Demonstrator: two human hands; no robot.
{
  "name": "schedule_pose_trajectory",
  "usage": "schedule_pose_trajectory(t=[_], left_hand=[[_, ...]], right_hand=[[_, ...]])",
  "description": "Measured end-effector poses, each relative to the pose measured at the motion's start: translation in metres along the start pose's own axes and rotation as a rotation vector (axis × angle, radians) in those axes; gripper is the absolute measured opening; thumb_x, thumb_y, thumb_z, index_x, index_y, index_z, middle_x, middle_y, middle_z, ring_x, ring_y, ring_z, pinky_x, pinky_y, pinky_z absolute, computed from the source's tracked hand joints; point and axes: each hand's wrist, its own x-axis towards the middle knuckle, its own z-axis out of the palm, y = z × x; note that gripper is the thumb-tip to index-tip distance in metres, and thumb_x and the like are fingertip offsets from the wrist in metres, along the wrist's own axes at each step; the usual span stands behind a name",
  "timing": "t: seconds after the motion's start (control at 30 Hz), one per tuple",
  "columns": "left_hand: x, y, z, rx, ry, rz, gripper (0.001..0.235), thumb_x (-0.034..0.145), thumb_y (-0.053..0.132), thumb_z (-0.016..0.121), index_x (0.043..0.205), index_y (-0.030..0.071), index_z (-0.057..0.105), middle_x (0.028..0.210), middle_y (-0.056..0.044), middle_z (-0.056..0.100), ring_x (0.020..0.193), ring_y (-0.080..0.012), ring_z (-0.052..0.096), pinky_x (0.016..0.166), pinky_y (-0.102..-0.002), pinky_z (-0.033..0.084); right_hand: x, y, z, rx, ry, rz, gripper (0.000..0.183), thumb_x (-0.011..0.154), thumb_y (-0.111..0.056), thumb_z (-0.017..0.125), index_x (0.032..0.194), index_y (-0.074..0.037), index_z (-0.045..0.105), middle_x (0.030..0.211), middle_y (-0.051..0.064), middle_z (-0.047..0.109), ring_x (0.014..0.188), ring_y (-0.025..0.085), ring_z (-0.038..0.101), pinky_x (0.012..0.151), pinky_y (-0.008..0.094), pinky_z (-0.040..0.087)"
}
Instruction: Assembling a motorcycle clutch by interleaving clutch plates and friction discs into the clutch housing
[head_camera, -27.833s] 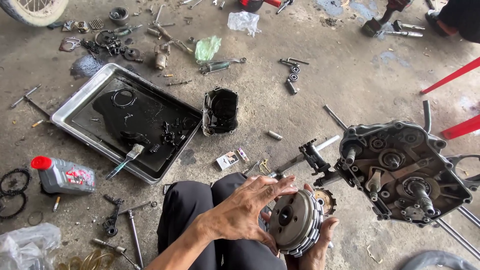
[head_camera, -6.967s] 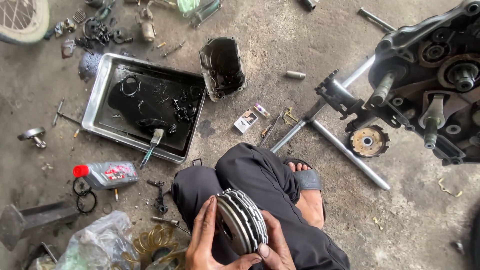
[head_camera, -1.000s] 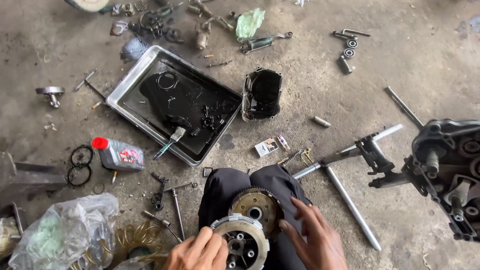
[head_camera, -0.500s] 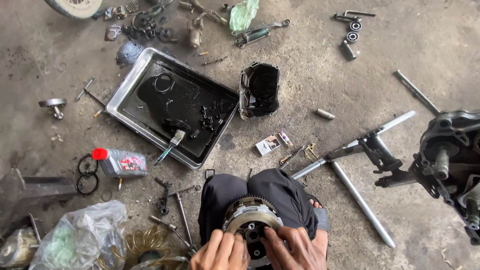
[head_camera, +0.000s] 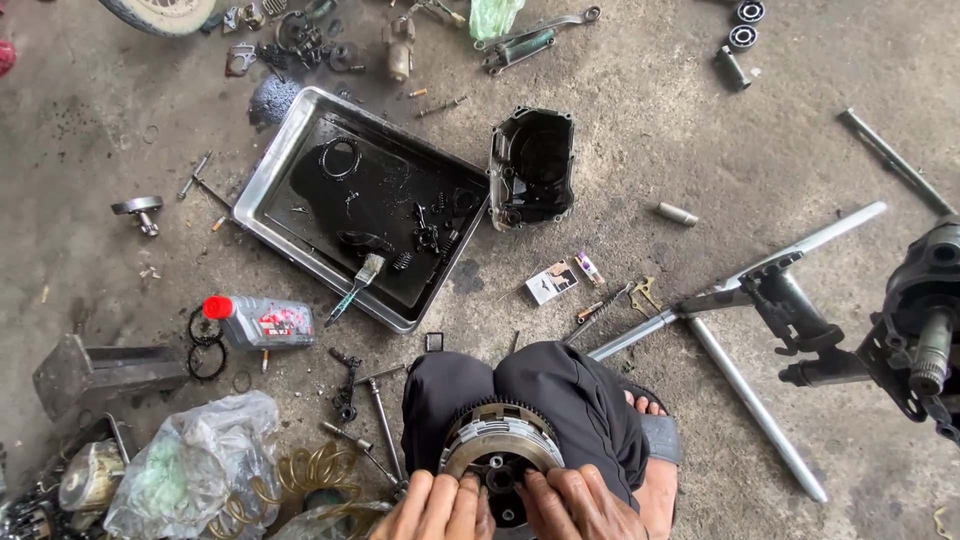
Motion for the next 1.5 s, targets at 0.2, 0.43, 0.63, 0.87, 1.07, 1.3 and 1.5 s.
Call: schedule_pose_trajectory(t=[0.2, 0.43, 0.63, 0.87, 1.07, 1.3, 1.5], left_hand=[[-0.039, 0.007, 0.016, -0.031, -0.088, -0.103, 0.03, 0.093, 0.023, 0.047, 0.075, 0.012, 0.068, 0.06, -0.001, 0.052, 0.049, -0.0225, 0.044, 0.04, -0.038, 0.034], [-0.042, 0.01, 0.018, -0.058, -0.007, -0.088, 0.027, 0.09, 0.02, 0.047, 0.073, 0.011, 0.066, 0.057, -0.002, 0.047, 0.047, -0.0209, 0.041, 0.04, -0.036, 0.034], [-0.013, 0.015, -0.003, 0.008, -0.063, -0.186, 0.022, 0.09, 0.019, 0.05, 0.076, 0.015, 0.066, 0.063, 0.002, 0.05, 0.054, -0.0201, 0.048, 0.038, -0.034, 0.034], [-0.002, 0.012, -0.013, -0.029, -0.041, -0.186, 0.027, 0.094, 0.019, 0.048, 0.072, 0.015, 0.063, 0.061, 0.002, 0.045, 0.054, -0.0192, 0.044, 0.038, -0.032, 0.032], [-0.007, 0.018, -0.005, 0.023, 0.081, -0.157, 0.024, 0.089, 0.017, 0.047, 0.067, 0.015, 0.057, 0.059, 0.002, 0.038, 0.051, -0.0173, 0.04, 0.038, -0.032, 0.029], [-0.035, 0.023, 0.006, 0.056, 0.069, -0.153, 0.036, 0.096, 0.019, 0.034, 0.076, 0.014, 0.063, 0.064, -0.001, 0.054, 0.054, -0.0201, 0.05, 0.038, -0.032, 0.035], [-0.043, 0.013, 0.001, 0.033, 0.035, -0.111, 0.028, 0.096, 0.014, 0.046, 0.074, 0.013, 0.063, 0.058, 0.002, 0.043, 0.049, -0.0161, 0.041, 0.038, -0.028, 0.03]], right_hand=[[-0.006, -0.002, -0.002, 0.053, -0.141, 0.067, 0.012, 0.092, -0.015, 0.066, 0.104, -0.018, 0.07, 0.09, -0.006, 0.059, 0.069, 0.016, 0.057, 0.041, 0.031, 0.045], [0.001, 0.013, -0.009, 0.178, -0.314, -0.094, 0.024, 0.097, -0.009, 0.054, 0.12, -0.011, 0.063, 0.104, 0.003, 0.058, 0.079, 0.02, 0.058, 0.047, 0.031, 0.049], [0.027, 0.003, -0.022, 0.122, -0.102, -0.113, 0.015, 0.095, -0.008, 0.059, 0.107, -0.011, 0.067, 0.088, -0.001, 0.058, 0.064, 0.016, 0.057, 0.072, 0.047, 0.042], [-0.005, 0.019, -0.005, 0.148, -0.25, -0.291, 0.028, 0.097, 0.0, 0.051, 0.121, -0.003, 0.064, 0.104, 0.009, 0.06, 0.078, 0.022, 0.06, 0.048, 0.03, 0.05], [-0.003, 0.016, -0.011, 0.047, -0.245, -0.317, 0.022, 0.097, 0.0, 0.049, 0.115, -0.001, 0.062, 0.1, 0.009, 0.056, 0.072, 0.023, 0.053, 0.05, 0.031, 0.047], [-0.01, 0.001, -0.012, -0.013, -0.423, -0.213, 0.024, 0.102, -0.009, 0.045, 0.121, -0.006, 0.058, 0.099, 0.007, 0.052, 0.076, 0.024, 0.052, 0.054, 0.035, 0.046], [-0.013, -0.012, 0.004, -0.065, -0.111, -0.1, 0.02, 0.088, -0.002, 0.055, 0.099, -0.015, 0.066, 0.093, -0.005, 0.062, 0.065, 0.014, 0.055, 0.051, 0.028, 0.044]])
